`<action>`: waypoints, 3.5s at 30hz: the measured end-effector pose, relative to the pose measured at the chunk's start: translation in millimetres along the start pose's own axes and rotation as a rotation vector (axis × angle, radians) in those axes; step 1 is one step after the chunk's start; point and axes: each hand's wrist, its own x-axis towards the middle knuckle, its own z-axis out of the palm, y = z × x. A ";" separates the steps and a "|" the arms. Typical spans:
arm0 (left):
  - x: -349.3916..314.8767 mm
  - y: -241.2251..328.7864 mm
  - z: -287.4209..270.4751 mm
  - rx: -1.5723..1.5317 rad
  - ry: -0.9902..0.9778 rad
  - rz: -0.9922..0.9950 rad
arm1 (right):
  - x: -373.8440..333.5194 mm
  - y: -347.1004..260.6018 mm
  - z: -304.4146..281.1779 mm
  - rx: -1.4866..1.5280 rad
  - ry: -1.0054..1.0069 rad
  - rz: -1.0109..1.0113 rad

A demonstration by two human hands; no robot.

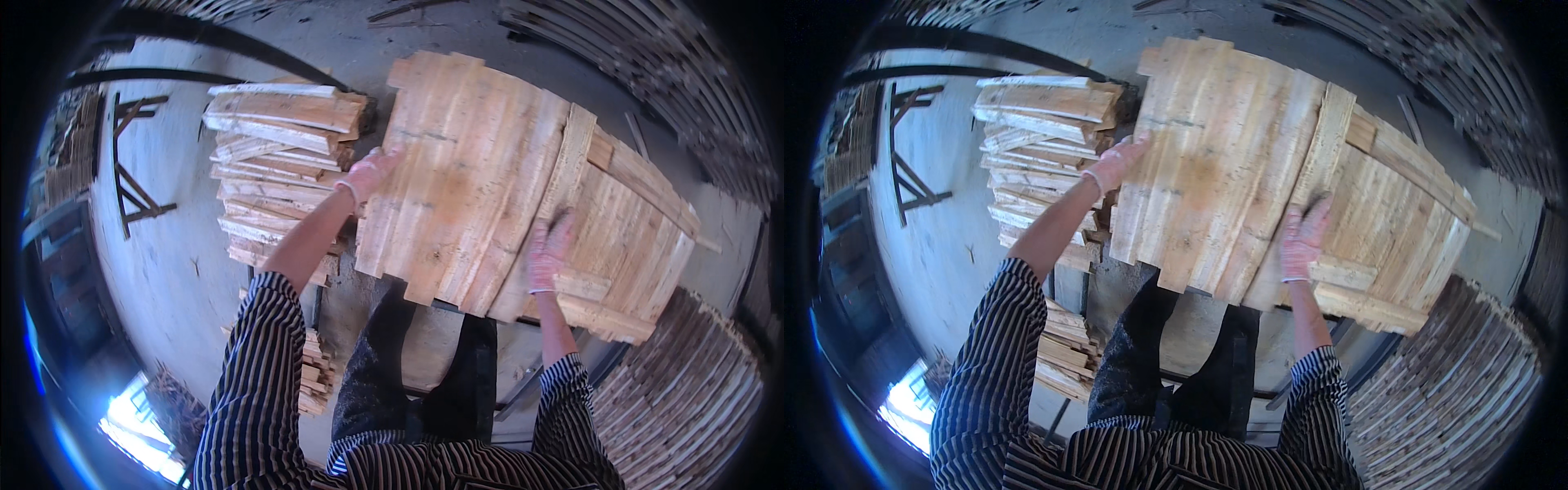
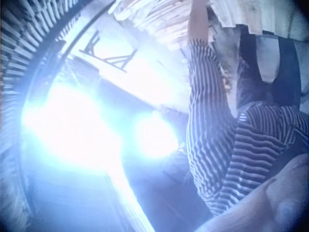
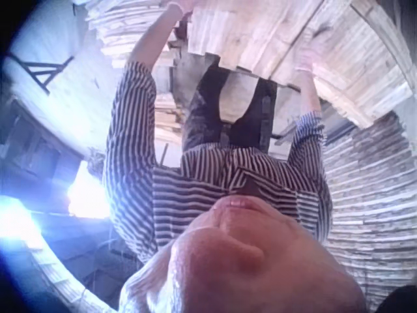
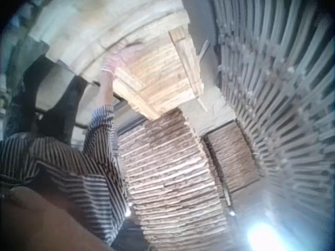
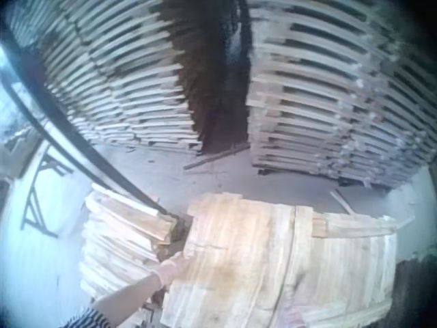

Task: The person repeatedly picks up bundles of wooden planks from a metal rack and places them onto a growing stack on the floor. The worker wears pink gloves and handles the wood by hand, moving from the rack to the stack in a continuous loop.

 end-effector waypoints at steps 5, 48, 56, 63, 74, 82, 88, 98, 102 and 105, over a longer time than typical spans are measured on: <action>-4.3 -35.5 85.6 -0.834 0.523 0.094 | -7.2 -44.8 21.4 -0.026 -0.028 0.121; -263.2 3.6 36.7 -2.349 1.111 -0.051 | -71.4 -470.4 199.0 -0.133 -1.028 -0.506; -263.0 -57.1 173.2 -2.002 1.117 -0.942 | -65.3 -417.3 220.3 0.199 -1.243 -0.329; -195.6 -208.6 148.9 -1.658 0.458 -1.967 | -126.9 -456.2 300.9 0.076 -1.170 -0.530; -306.5 -179.1 271.9 -1.910 1.012 -1.270 | -165.8 -443.3 281.6 -0.145 -1.309 -0.434; -346.1 -22.0 200.8 -2.658 1.168 -0.541 | -208.8 -393.0 242.3 0.079 -1.616 -0.183; -357.2 9.2 151.9 -2.807 1.106 -0.784 | -185.9 -423.7 121.3 -0.258 -1.678 -0.177; -323.0 33.3 48.8 -1.818 1.024 -0.252 | -88.5 -362.0 -34.7 0.166 -1.013 -0.662; -281.0 61.7 -6.6 -1.062 0.828 -0.019 | -52.7 -328.0 -59.9 0.282 -0.683 -0.596; -241.7 57.0 -14.3 -1.142 0.587 -0.048 | -36.1 -296.3 -43.3 0.353 -0.597 -0.515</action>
